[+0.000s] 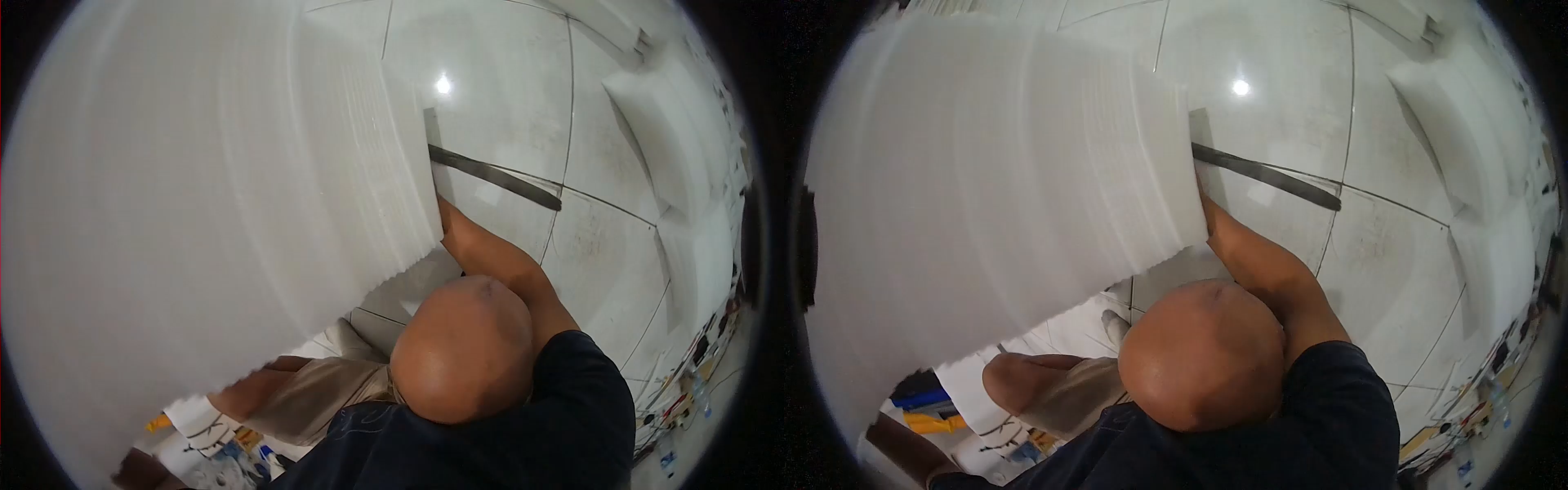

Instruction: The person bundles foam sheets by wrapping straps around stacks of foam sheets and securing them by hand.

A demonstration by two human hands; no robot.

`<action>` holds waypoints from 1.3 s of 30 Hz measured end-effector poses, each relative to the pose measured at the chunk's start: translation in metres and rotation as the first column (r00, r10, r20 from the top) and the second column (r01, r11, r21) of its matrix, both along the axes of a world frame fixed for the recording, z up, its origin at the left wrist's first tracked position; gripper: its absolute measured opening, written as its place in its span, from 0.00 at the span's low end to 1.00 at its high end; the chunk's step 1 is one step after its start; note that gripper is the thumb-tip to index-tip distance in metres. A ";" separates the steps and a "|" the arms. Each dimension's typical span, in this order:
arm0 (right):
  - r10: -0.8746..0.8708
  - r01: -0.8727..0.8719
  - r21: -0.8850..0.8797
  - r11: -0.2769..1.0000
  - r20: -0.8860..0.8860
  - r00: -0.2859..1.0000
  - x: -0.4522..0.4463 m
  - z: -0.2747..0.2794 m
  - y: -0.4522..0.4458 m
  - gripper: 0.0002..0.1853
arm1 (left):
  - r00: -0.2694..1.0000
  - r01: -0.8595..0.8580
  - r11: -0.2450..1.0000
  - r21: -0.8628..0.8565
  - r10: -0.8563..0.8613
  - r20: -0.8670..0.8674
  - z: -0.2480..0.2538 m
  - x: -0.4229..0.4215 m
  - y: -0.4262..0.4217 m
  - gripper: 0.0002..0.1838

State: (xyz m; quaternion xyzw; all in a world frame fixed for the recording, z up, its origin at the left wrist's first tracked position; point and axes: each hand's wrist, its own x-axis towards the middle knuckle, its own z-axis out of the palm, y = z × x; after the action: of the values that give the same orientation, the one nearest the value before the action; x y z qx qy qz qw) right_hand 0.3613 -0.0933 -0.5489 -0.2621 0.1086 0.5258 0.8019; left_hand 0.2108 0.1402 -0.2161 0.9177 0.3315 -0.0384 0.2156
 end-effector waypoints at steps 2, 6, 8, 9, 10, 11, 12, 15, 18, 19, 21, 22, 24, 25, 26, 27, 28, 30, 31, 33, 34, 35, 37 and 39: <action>-0.020 0.020 -0.017 1.000 0.027 0.999 0.006 -0.009 -0.010 0.29 | 0.999 0.031 0.998 0.054 -0.032 0.030 0.025 0.004 0.001 0.40; -0.024 0.048 -0.202 0.978 0.119 0.993 0.021 -0.018 -0.049 0.30 | 0.989 0.081 0.979 0.189 -0.102 0.103 0.094 0.001 -0.007 0.41; 0.025 0.034 -0.479 0.877 0.117 0.993 0.027 -0.012 -0.070 0.28 | 0.979 0.112 0.957 0.268 -0.152 0.136 0.133 0.001 -0.013 0.41; 0.246 0.071 -0.666 0.742 0.370 0.896 0.033 -0.006 -0.087 0.28 | 0.971 0.134 0.945 0.299 -0.185 0.149 0.148 0.000 -0.016 0.42; 0.495 0.172 -0.796 0.580 0.512 0.702 0.039 0.000 -0.112 0.27 | 0.963 0.164 0.929 0.333 -0.223 0.150 0.161 0.002 -0.023 0.42; 0.501 0.318 -0.826 0.466 0.542 0.675 0.041 0.013 -0.137 0.25 | 0.956 0.196 0.911 0.363 -0.261 0.137 0.173 0.006 -0.030 0.42; 0.514 0.456 -0.823 0.338 0.567 0.643 0.039 0.029 -0.161 0.22 | 0.947 0.238 0.893 0.381 -0.301 0.115 0.178 0.006 -0.036 0.42; 0.703 0.738 -0.674 0.033 0.541 0.462 0.023 0.037 -0.214 0.22 | 0.886 0.432 0.796 0.425 -0.462 -0.034 0.188 0.032 -0.057 0.43; 0.842 0.707 -0.707 0.012 0.388 0.374 0.020 0.030 -0.248 0.20 | 0.684 0.718 0.491 0.493 -0.628 -0.371 0.198 0.085 -0.083 0.50; 0.854 0.754 -0.657 0.033 0.410 0.319 0.024 0.013 -0.256 0.17 | 0.681 0.710 0.489 0.506 -0.660 -0.317 0.192 0.091 -0.088 0.54; 0.871 0.809 -0.585 0.056 0.425 0.247 0.047 0.016 -0.258 0.15 | 0.684 0.687 0.497 0.531 -0.689 -0.241 0.184 0.096 -0.091 0.57; 0.743 0.714 -0.695 0.088 0.523 0.417 0.063 0.026 -0.255 0.14 | 0.664 0.683 0.468 0.561 -0.717 -0.211 0.179 0.096 -0.089 0.56; 0.633 0.637 -0.752 0.169 0.578 0.515 0.106 0.051 -0.251 0.16 | 0.624 0.686 0.436 0.583 -0.764 -0.163 0.176 0.096 -0.094 0.54; 0.680 0.664 -0.722 0.193 0.587 0.441 0.133 0.071 -0.249 0.18 | 0.608 0.693 0.434 0.576 -0.781 -0.144 0.177 0.097 -0.098 0.52; 0.716 0.643 -0.731 0.229 0.574 0.398 0.154 0.113 -0.243 0.20 | 0.588 0.714 0.406 0.571 -0.790 -0.173 0.177 0.099 -0.094 0.52; 0.753 0.616 -0.740 0.270 0.561 0.344 0.172 0.156 -0.233 0.23 | 0.567 0.704 0.369 0.607 -0.806 -0.167 0.173 0.100 -0.091 0.51; 0.740 0.759 -0.498 0.419 0.671 0.032 0.187 0.173 -0.231 0.29 | 0.569 0.710 0.407 0.575 -0.812 -0.129 0.168 0.105 -0.085 0.50; 0.733 0.723 -0.550 0.418 0.675 0.089 0.240 0.217 -0.216 0.29 | 0.627 0.669 0.489 0.560 -0.776 -0.071 0.168 0.095 -0.097 0.48; 0.721 0.601 -0.614 0.511 0.688 0.090 0.243 0.264 -0.207 0.27 | 0.641 0.690 0.514 0.509 -0.761 -0.101 0.181 0.085 -0.118 0.50; 0.702 0.266 -0.689 0.674 0.710 0.061 0.268 0.326 -0.200 0.23 | 0.654 0.727 0.561 0.396 -0.740 -0.153 0.201 0.072 -0.143 0.57; 0.669 0.064 -0.668 0.741 0.744 0.015 0.278 0.345 -0.205 0.21 | 0.585 0.734 0.460 0.499 -0.802 -0.121 0.188 0.073 -0.128 0.57; 0.683 0.034 -0.683 0.730 0.730 -0.011 0.257 0.368 -0.192 0.21 | 0.600 0.690 0.485 0.537 -0.798 -0.051 0.182 0.066 -0.127 0.55; 0.734 0.655 -0.627 0.421 0.660 0.160 0.188 0.412 -0.182 0.33 | 0.590 0.767 0.545 0.338 -0.806 -0.039 0.196 0.076 -0.106 0.49; 0.716 0.474 -0.724 0.501 0.654 0.242 0.216 0.457 -0.192 0.37 | 0.504 0.859 0.501 0.110 -0.864 0.000 0.205 0.090 -0.093 0.41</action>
State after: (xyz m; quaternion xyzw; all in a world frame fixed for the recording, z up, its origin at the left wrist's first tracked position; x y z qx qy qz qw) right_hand 0.5771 -0.2856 -0.0923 -0.8846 -0.1886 0.1910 0.3813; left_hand 0.3003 0.0469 -0.0108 0.9708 -0.1734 -0.0995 0.1326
